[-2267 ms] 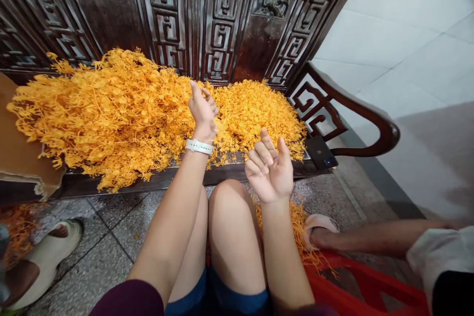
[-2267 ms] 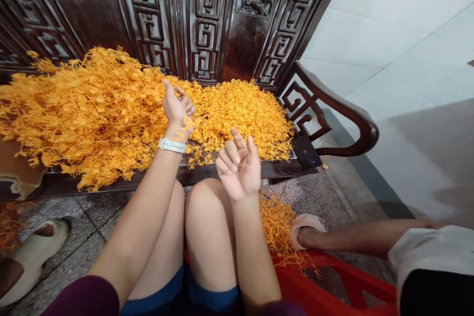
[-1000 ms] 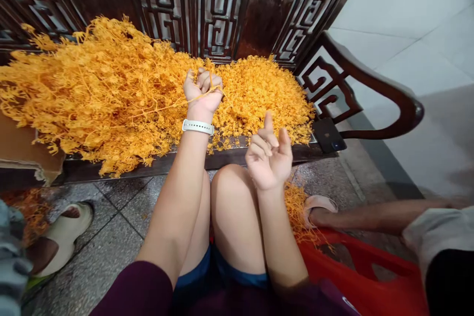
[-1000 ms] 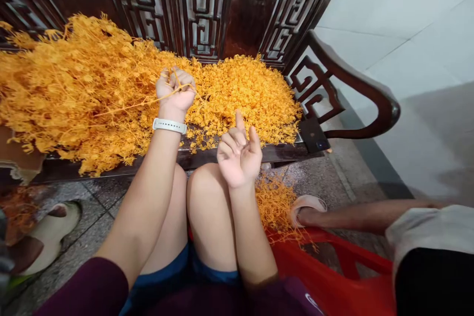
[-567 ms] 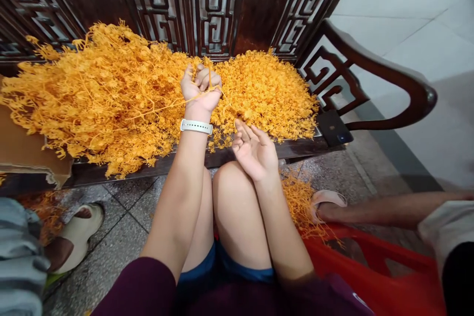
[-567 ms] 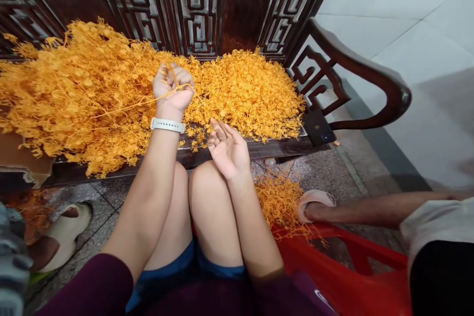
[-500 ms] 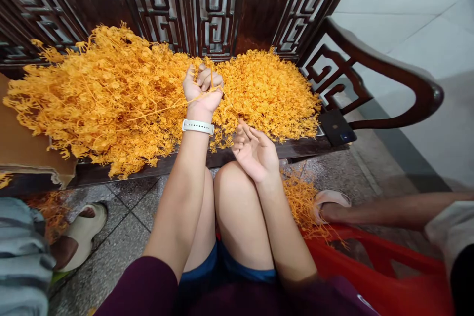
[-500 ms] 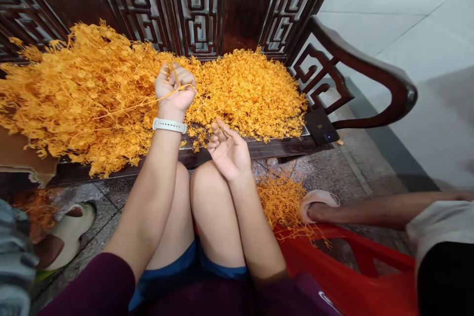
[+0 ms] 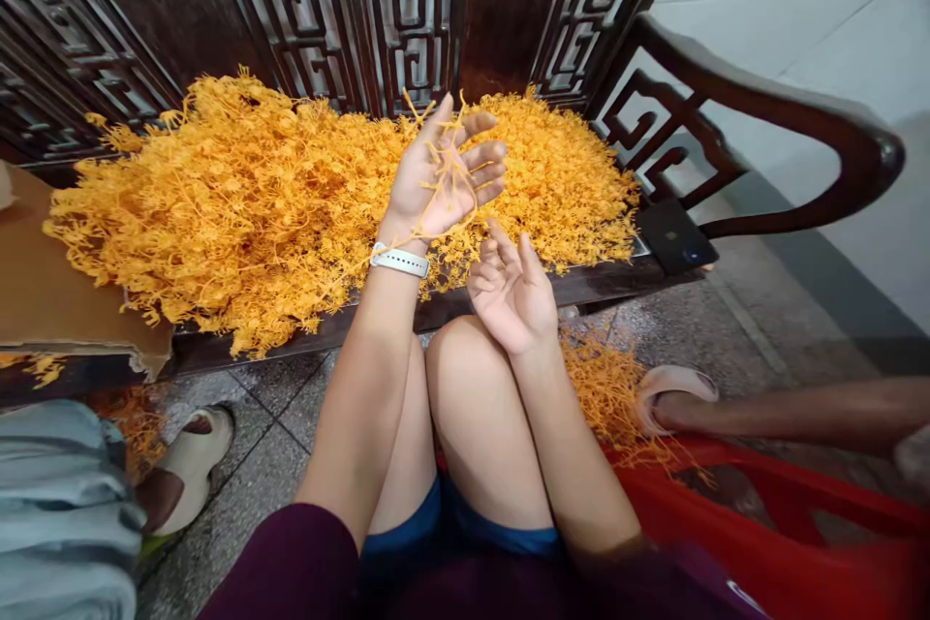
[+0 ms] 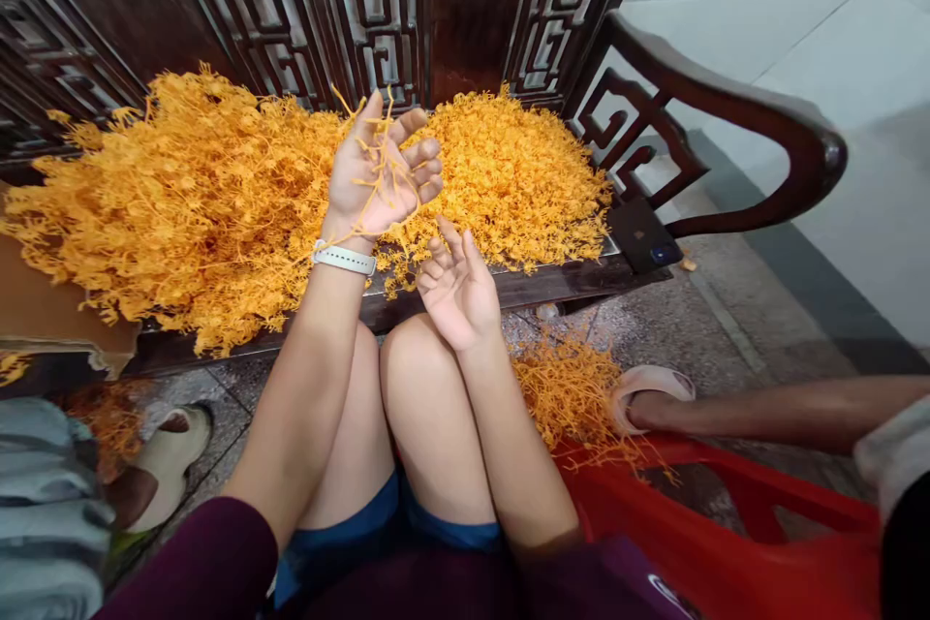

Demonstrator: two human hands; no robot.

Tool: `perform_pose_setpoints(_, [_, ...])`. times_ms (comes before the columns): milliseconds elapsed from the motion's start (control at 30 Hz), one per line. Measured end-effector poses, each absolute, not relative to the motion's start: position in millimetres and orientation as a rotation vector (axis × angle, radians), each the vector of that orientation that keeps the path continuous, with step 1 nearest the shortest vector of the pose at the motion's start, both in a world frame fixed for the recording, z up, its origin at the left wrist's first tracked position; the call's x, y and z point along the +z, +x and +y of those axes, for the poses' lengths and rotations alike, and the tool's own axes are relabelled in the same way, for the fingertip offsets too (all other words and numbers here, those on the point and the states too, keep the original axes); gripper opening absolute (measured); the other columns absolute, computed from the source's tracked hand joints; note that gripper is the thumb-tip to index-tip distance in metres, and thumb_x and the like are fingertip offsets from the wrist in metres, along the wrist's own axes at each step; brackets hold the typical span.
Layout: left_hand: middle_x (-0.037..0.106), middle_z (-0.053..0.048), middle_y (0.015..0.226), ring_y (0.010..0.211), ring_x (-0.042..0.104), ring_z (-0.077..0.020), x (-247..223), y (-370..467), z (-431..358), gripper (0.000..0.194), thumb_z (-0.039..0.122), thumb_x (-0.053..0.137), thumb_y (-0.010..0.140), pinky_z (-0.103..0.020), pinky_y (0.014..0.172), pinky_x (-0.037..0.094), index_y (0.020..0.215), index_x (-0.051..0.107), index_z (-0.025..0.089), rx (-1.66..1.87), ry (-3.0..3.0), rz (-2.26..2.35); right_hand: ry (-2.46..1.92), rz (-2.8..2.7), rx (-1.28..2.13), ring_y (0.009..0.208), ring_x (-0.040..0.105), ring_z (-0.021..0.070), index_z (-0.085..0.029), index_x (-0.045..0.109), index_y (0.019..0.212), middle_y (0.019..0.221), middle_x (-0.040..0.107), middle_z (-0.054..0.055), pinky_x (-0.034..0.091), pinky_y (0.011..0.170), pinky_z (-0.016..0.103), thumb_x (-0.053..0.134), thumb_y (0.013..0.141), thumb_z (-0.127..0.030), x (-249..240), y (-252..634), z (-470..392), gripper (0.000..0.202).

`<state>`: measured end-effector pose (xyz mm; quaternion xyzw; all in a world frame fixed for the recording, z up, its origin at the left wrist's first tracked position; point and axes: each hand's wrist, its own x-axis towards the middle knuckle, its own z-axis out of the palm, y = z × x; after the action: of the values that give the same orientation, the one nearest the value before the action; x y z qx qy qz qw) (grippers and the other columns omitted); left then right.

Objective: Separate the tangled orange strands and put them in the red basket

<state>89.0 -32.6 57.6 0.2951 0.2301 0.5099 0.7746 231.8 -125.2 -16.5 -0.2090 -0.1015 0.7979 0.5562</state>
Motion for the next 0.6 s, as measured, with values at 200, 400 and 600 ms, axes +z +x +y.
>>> perform_pose_setpoints(200, [0.077,-0.010,0.113,0.113,0.075,-0.0259,44.9,117.2,-37.5,0.057,0.069,0.049,0.101,-0.039,0.099,0.060,0.121,0.068,0.019,0.923,0.921,0.487,-0.589,-0.394,1.740,0.065,0.058,0.0089,-0.027,0.068,0.110,0.092,0.073,-0.004,0.050,0.059,0.021,0.079,0.089,-0.038,-8.7,231.1,-134.9,0.025])
perform_pose_setpoints(400, [0.071,-0.016,0.126,0.120,0.067,-0.0292,24.3,156.6,-59.3,0.059,0.072,0.064,0.092,-0.039,0.097,0.057,0.125,0.062,0.023,0.799,1.304,0.498,-0.931,-0.676,1.348,0.063,0.057,0.0108,-0.023,0.062,0.095,0.076,0.068,-0.004,0.044,0.057,0.023,0.090,0.075,-0.028,-27.4,253.4,-140.2,0.034])
perform_pose_setpoints(600, [0.070,-0.015,0.128,0.110,0.070,-0.0286,21.3,164.9,-72.6,0.076,0.070,0.081,0.078,-0.036,0.086,0.058,0.135,0.059,0.025,0.502,1.538,0.308,-1.120,-0.954,1.039,0.062,0.055,0.0126,-0.025,0.071,0.087,0.078,0.066,-0.001,0.043,0.060,0.029,0.083,0.079,-0.029,-5.8,326.1,-159.1,0.015])
